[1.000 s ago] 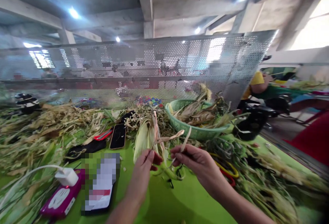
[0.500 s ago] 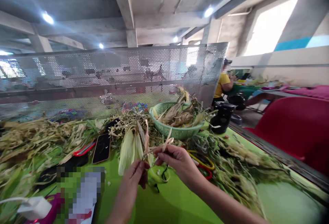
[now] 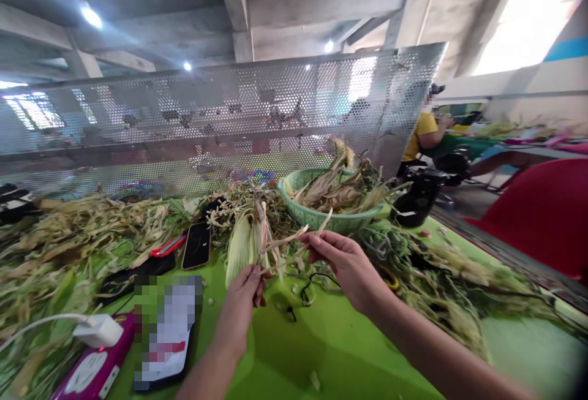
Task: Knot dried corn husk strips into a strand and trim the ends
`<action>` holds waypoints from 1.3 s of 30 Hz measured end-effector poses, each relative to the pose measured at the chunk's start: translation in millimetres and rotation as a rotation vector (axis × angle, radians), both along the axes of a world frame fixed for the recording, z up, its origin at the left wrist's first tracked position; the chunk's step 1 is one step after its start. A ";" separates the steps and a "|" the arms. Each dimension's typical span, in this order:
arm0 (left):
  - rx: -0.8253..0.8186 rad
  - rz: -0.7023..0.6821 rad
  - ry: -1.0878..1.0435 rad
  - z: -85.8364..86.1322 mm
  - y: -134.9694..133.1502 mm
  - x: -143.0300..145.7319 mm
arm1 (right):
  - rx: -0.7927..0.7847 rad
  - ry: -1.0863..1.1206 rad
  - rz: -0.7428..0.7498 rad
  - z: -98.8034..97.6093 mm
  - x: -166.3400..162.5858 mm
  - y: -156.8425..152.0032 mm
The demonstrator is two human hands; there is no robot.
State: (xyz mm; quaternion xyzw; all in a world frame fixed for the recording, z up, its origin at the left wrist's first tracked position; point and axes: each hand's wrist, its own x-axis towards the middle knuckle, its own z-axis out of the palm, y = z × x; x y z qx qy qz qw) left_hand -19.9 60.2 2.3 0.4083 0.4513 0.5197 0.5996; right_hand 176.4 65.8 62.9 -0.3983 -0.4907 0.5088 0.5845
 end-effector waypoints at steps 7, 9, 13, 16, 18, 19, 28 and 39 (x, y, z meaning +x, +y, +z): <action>-0.014 0.020 -0.034 2.7 -0.2 -0.9 | -0.009 0.038 -0.030 0.2 3.1 2.5; -0.006 0.038 -0.043 1.2 1.1 -1.8 | -0.003 0.009 -0.035 -0.2 3.8 3.2; 0.016 0.072 -0.007 1.6 1.0 -2.5 | 0.030 -0.117 -0.008 -2.3 1.7 2.4; 0.025 0.004 0.019 4.6 -2.6 -0.2 | 0.043 -0.193 0.030 -6.1 -4.6 -0.6; 0.024 -0.079 0.008 5.6 -5.5 2.4 | 0.051 -0.211 0.048 -9.4 -9.7 -2.4; 0.023 -0.119 0.000 5.6 -6.6 3.6 | 0.056 -0.216 0.055 -11.0 -11.8 -3.0; 0.098 -0.167 0.197 6.7 -7.9 5.8 | 0.030 -0.162 0.093 -13.4 -14.0 -1.8; 0.156 -0.277 0.390 13.0 -11.7 5.6 | 0.026 -0.061 0.113 -13.7 -11.5 -1.0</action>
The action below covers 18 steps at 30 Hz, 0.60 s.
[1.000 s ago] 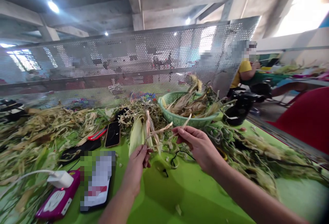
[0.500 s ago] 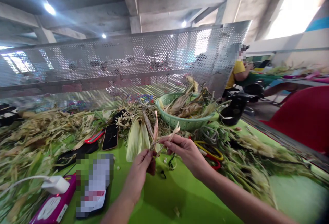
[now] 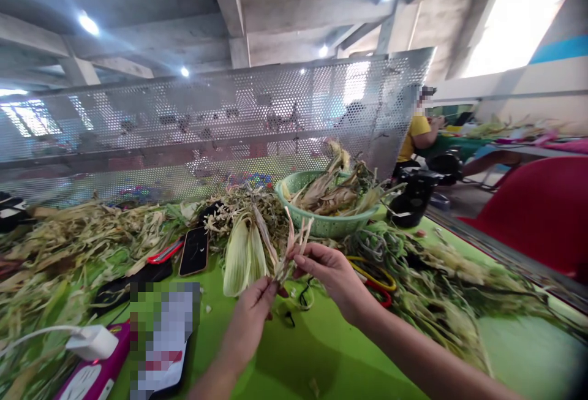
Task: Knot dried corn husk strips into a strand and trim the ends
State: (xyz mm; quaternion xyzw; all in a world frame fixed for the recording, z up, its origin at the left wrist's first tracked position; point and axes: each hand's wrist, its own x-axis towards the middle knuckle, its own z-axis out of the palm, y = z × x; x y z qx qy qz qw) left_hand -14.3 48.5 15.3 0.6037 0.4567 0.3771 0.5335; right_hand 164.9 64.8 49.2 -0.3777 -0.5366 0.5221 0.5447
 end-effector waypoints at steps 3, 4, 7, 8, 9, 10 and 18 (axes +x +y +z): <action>-0.018 -0.021 0.011 -2.9 -0.5 2.9 | 0.021 -0.003 0.037 3.2 -1.6 -3.6; -0.025 -0.015 0.006 -3.6 -0.7 3.5 | 0.024 0.001 0.049 4.0 -2.2 -4.8; -0.007 0.048 -0.051 -3.3 -1.0 2.8 | 0.022 0.063 0.058 4.7 -4.1 -7.8; 0.004 0.078 -0.076 -2.5 -1.1 2.1 | 0.019 0.090 0.055 4.3 -4.8 -8.5; 0.016 0.108 -0.097 -1.5 -1.1 1.3 | 0.016 0.116 0.053 3.7 -5.6 -9.1; 0.027 0.134 -0.112 -0.4 -1.1 0.6 | 0.008 0.134 0.052 2.9 -6.5 -9.6; 0.107 0.196 -0.035 4.7 -4.4 4.0 | -0.036 0.064 0.197 0.3 -13.8 -13.8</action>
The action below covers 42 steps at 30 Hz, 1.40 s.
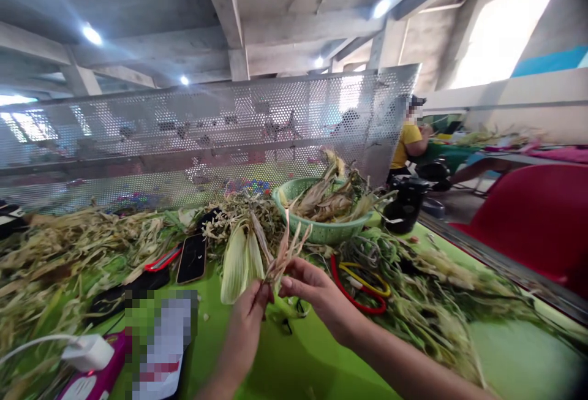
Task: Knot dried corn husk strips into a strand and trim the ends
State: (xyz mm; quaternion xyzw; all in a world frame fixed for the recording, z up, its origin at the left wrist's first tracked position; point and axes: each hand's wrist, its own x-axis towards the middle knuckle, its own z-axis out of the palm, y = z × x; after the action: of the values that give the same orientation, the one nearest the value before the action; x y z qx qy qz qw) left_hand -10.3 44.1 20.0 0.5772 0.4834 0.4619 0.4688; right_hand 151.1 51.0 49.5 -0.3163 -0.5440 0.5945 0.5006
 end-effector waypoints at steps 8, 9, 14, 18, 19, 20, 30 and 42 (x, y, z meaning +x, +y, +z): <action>0.000 -0.172 0.060 -9.0 1.1 4.7 | 0.008 -0.084 -0.124 -2.8 4.2 5.6; -0.012 -0.197 0.034 -8.7 0.3 4.9 | 0.005 -0.091 -0.118 -3.7 4.0 5.8; -0.096 -0.274 -0.104 -2.1 -5.1 5.0 | 0.018 -0.119 -0.038 -5.4 0.6 2.4; -0.088 -0.266 -0.101 -0.3 -5.2 4.5 | 0.079 -0.192 -0.061 -5.7 1.0 2.0; -0.095 -0.263 -0.098 -0.5 -4.7 4.3 | 0.077 -0.203 -0.074 -5.8 1.6 2.5; -0.107 -0.260 -0.098 -0.9 -4.2 4.0 | 0.069 -0.211 -0.088 -5.7 2.3 3.1; -0.194 -0.201 -0.274 -5.9 2.5 -0.3 | -0.024 -0.104 -0.168 1.1 9.4 5.2; -0.298 -0.057 -0.343 -8.6 7.6 -4.3 | -0.054 -0.063 -0.168 -0.2 15.8 11.6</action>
State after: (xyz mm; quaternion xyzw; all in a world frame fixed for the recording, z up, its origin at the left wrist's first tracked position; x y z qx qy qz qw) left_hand -14.6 51.8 11.4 0.4280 0.4430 0.4632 0.6372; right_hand 166.9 62.6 49.3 -0.3929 -0.5148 0.5546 0.5226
